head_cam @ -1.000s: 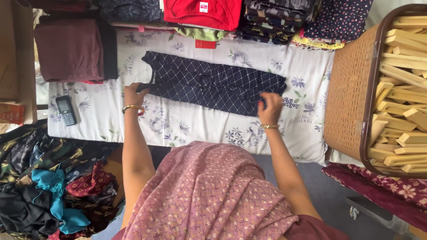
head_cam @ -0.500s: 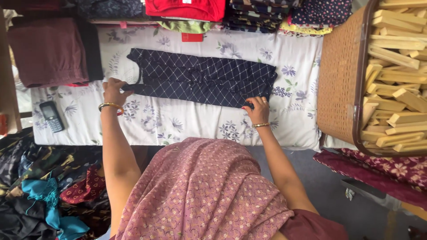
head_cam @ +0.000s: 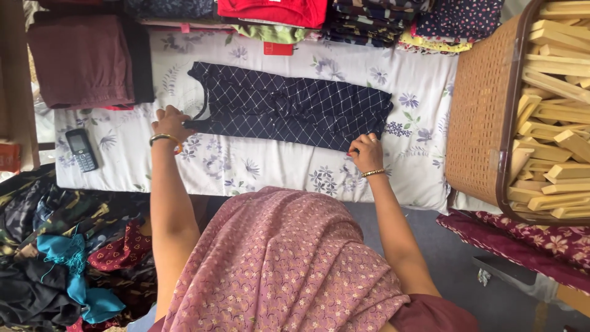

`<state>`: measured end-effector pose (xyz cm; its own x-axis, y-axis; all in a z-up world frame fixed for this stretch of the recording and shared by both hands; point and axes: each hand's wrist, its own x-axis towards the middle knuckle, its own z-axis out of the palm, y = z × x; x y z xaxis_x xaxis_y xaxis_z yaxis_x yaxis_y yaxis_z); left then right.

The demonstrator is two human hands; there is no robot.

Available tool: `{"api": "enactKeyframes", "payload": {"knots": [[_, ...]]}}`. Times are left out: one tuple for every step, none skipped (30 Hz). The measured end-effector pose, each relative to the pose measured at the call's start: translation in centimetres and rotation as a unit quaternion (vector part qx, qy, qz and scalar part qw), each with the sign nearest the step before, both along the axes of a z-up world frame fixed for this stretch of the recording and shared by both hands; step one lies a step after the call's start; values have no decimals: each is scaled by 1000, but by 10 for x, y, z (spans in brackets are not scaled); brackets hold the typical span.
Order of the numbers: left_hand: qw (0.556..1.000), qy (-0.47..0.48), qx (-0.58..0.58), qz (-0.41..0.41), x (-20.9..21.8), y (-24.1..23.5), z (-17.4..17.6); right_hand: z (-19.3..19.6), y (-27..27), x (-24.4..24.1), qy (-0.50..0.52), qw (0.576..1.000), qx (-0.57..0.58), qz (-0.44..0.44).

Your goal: Folding laundry on a flat surface covered with a floral sheet.

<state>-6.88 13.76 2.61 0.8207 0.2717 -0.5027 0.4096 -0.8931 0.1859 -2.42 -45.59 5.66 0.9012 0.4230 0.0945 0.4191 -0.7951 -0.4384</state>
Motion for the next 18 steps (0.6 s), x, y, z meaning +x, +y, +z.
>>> {"api": "enactKeyframes", "payload": {"knots": [[1000, 5, 17, -2, -1, -4, -2, 0, 2, -1, 12, 999, -33, 9], [1000, 4, 18, 0, 1, -17, 19, 3, 12, -1, 12, 999, -32, 10], [1000, -19, 17, 10, 2, -31, 40, 6, 22, -2, 18, 999, -34, 4], [999, -43, 15, 21, 4, -45, 61, 9, 32, -2, 24, 999, -36, -2], [999, -42, 16, 21, 4, -54, 51, 8, 48, -4, 25, 999, -35, -2], [991, -129, 36, 5, 4, -65, 41, 6, 63, -6, 19, 999, -10, 23], [975, -216, 56, -10, 3, -75, 31, 5, 78, -8, 13, 999, 15, 49], [975, -215, 56, -9, 5, -89, 14, -1, 95, -10, 14, 999, 16, 50], [969, -242, 11, -55, 8, -103, -3, -8, 112, -10, 8, 996, 30, 82], [958, -267, -34, -100, 12, -116, -20, -14, 129, -11, 3, 992, 43, 115], [958, -267, -34, -99, 15, -139, -13, -6, 143, -10, 3, 992, 44, 115], [941, -308, -64, -125, 18, -162, -6, 2, 157, -8, 0, 993, 48, 110], [921, -348, -95, -150, 21, -185, 1, 10, 171, -7, -3, 993, 51, 105], [921, -348, -94, -149, 21, -195, 2, 5, 175, -7, -3, 993, 51, 105], [926, -324, -90, -168, 20, -206, 2, 0, 178, -7, 0, 993, 29, 114], [931, -300, -86, -187, 20, -216, 3, -5, 181, -6, 3, 992, 6, 122], [931, -301, -86, -186, 17, -218, 3, -7, 179, -9, 3, 992, 6, 124], [939, -271, -66, -203, 14, -220, 4, -9, 177, -12, 12, 991, -2, 130]]}}
